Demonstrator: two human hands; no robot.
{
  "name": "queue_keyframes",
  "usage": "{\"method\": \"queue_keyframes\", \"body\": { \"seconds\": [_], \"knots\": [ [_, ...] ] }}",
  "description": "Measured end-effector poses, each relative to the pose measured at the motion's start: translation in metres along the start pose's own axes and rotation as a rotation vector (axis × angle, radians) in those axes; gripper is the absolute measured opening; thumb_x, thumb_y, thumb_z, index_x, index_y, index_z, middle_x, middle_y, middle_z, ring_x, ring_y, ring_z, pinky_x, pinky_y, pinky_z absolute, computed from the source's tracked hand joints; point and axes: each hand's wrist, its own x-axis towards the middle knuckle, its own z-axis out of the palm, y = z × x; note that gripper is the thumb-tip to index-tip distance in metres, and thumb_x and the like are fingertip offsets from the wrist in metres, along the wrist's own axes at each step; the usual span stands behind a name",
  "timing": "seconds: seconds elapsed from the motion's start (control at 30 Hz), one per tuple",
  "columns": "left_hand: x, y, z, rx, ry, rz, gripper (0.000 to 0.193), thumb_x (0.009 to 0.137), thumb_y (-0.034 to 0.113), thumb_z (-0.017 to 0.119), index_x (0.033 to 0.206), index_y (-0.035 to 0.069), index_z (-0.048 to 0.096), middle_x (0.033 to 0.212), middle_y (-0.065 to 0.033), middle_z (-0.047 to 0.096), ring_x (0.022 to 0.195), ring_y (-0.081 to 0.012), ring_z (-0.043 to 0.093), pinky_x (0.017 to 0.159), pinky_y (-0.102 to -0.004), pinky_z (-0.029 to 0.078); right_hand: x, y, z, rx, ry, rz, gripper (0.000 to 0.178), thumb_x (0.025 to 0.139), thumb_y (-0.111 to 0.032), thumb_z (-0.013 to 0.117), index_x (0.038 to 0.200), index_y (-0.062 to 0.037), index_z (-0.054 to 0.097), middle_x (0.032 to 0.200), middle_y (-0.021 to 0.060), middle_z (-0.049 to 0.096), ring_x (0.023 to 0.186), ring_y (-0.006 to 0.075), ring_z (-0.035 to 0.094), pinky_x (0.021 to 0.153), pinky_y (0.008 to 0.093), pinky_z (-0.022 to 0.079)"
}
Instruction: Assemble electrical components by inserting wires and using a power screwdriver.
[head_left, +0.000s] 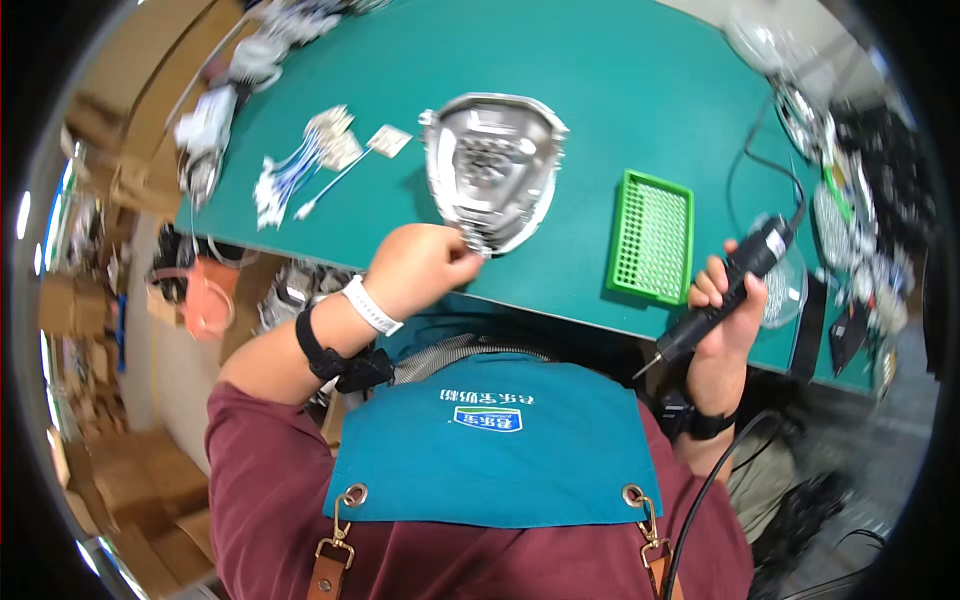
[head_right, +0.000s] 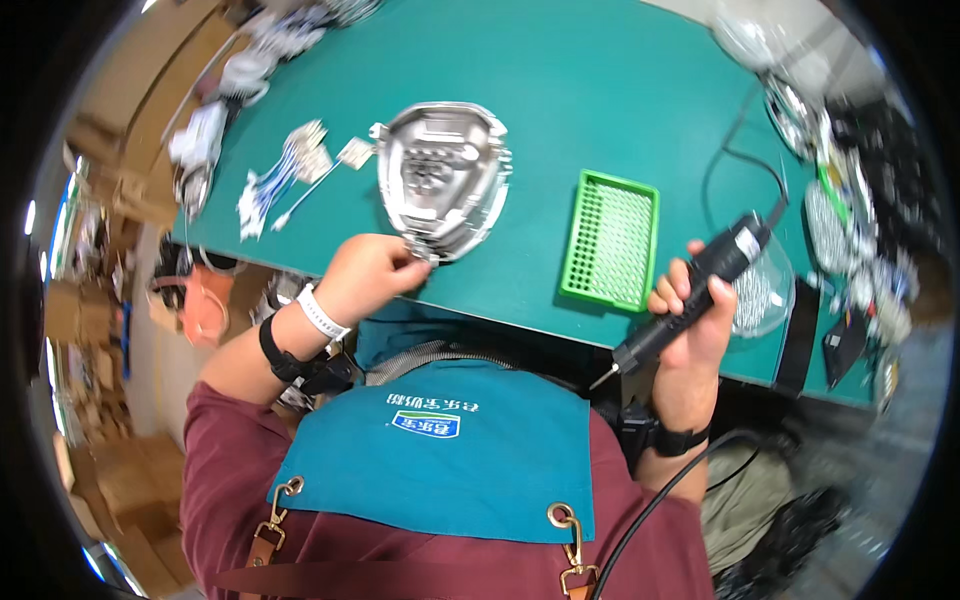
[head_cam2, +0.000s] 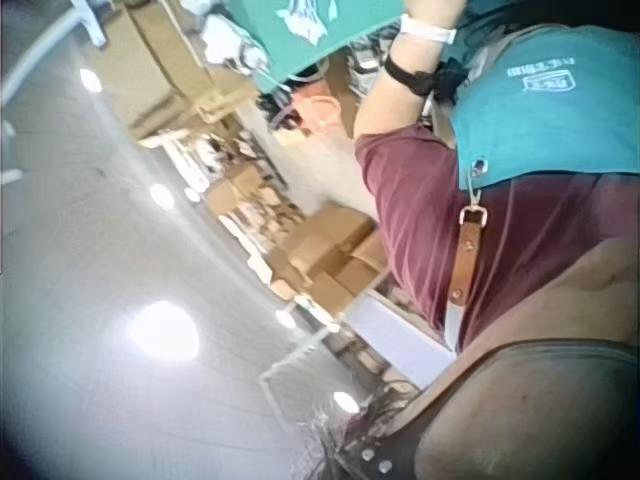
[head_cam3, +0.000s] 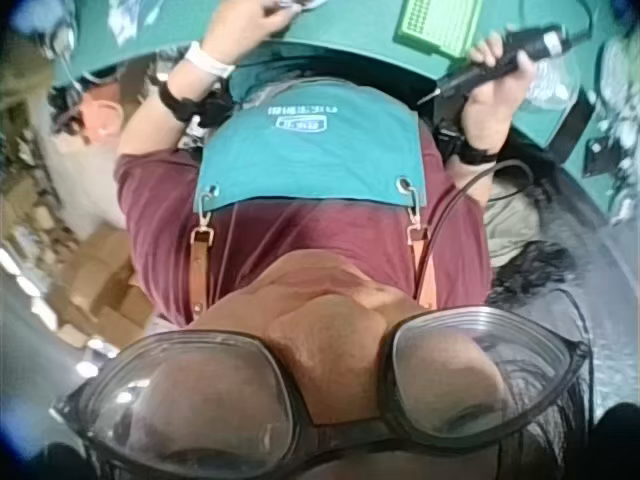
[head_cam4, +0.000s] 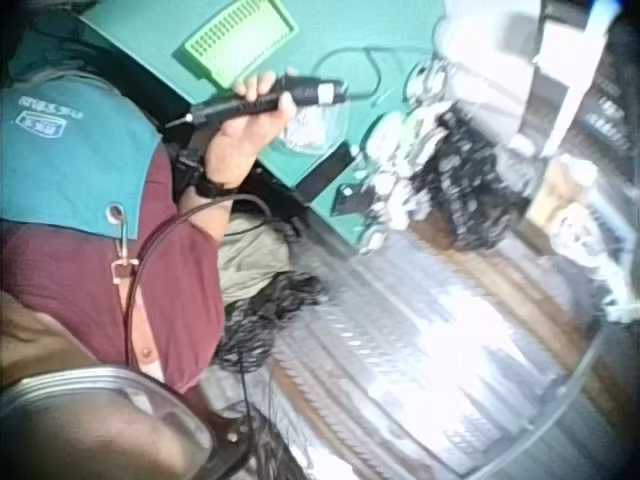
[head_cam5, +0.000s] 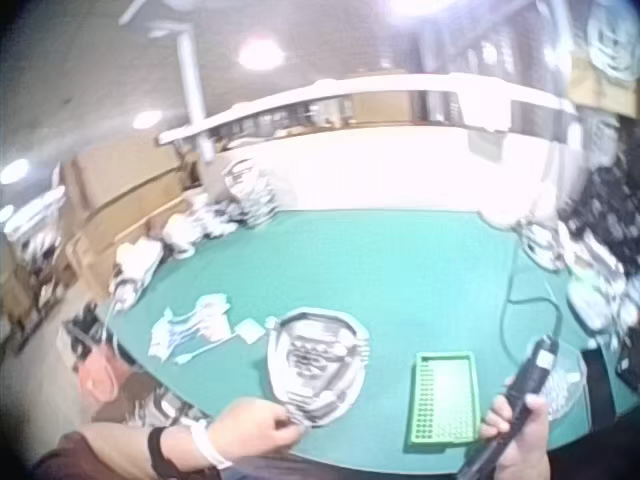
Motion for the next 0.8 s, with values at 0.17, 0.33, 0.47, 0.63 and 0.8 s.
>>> {"method": "queue_keyframes", "body": {
  "seconds": [0.17,0.33,0.47,0.63,0.8],
  "knots": [
    [-0.025,0.003,0.0,0.042,0.262,0.592,0.018,0.072,0.02,0.066,0.087,0.011,0.064,0.085,-0.0068,0.063,0.075,-0.0252,0.06,0.063,-0.0356,0.045,-0.005,0.0,-0.003,0.027,-0.041,0.018,0.044,0.081,-0.024,0.059,0.118,-0.007,0.044,0.073,0.0034,0.04,0.06,0.0118,0.041,0.06,0.0269,0.04],
    [-0.019,-0.005,-0.009,0.28,0.531,0.795,0.067,0.066,0.026,0.073,0.126,0.014,0.048,0.13,-0.0051,0.05,0.119,-0.0234,0.048,0.092,-0.0412,0.037,-0.006,0.002,0.0,0.047,-0.094,0.046,0.044,0.082,-0.02,0.057,0.121,-0.0028,0.045,0.073,0.0043,0.04,0.062,0.0124,0.04,0.06,0.0274,0.04],
    [0.003,-0.022,0.025,0.371,0.52,0.71,0.082,0.064,0.029,0.074,0.136,0.012,0.038,0.14,-0.003,0.04,0.133,-0.0254,0.03,0.104,-0.0433,0.026,-0.005,0.004,0.006,0.02,-0.106,0.088,0.043,0.082,-0.018,0.058,0.119,-0.0017,0.045,0.072,0.0039,0.04,0.061,0.0121,0.041,0.059,0.027,0.04],
    [0.01,-0.024,0.034,0.21,0.594,0.73,0.081,0.066,0.027,0.073,0.137,0.011,0.037,0.14,-0.0038,0.039,0.132,-0.0244,0.032,0.105,-0.0392,0.029,-0.002,0.003,0.006,0.019,-0.123,0.127,0.042,0.082,-0.016,0.058,0.118,-0.0013,0.045,0.073,0.0026,0.04,0.061,0.0113,0.042,0.062,0.0263,0.042],
    [0.007,-0.04,0.016,0.082,0.485,0.735,0.074,0.063,0.025,0.074,0.13,0.011,0.045,0.142,-0.0079,0.036,0.131,-0.0243,0.034,0.105,-0.0395,0.029,-0.003,0.003,0.009,0.017,-0.094,0.116,0.044,0.081,-0.018,0.059,0.119,-0.0025,0.044,0.072,0.0021,0.04,0.06,0.011,0.043,0.061,0.0263,0.043]
  ]
}}
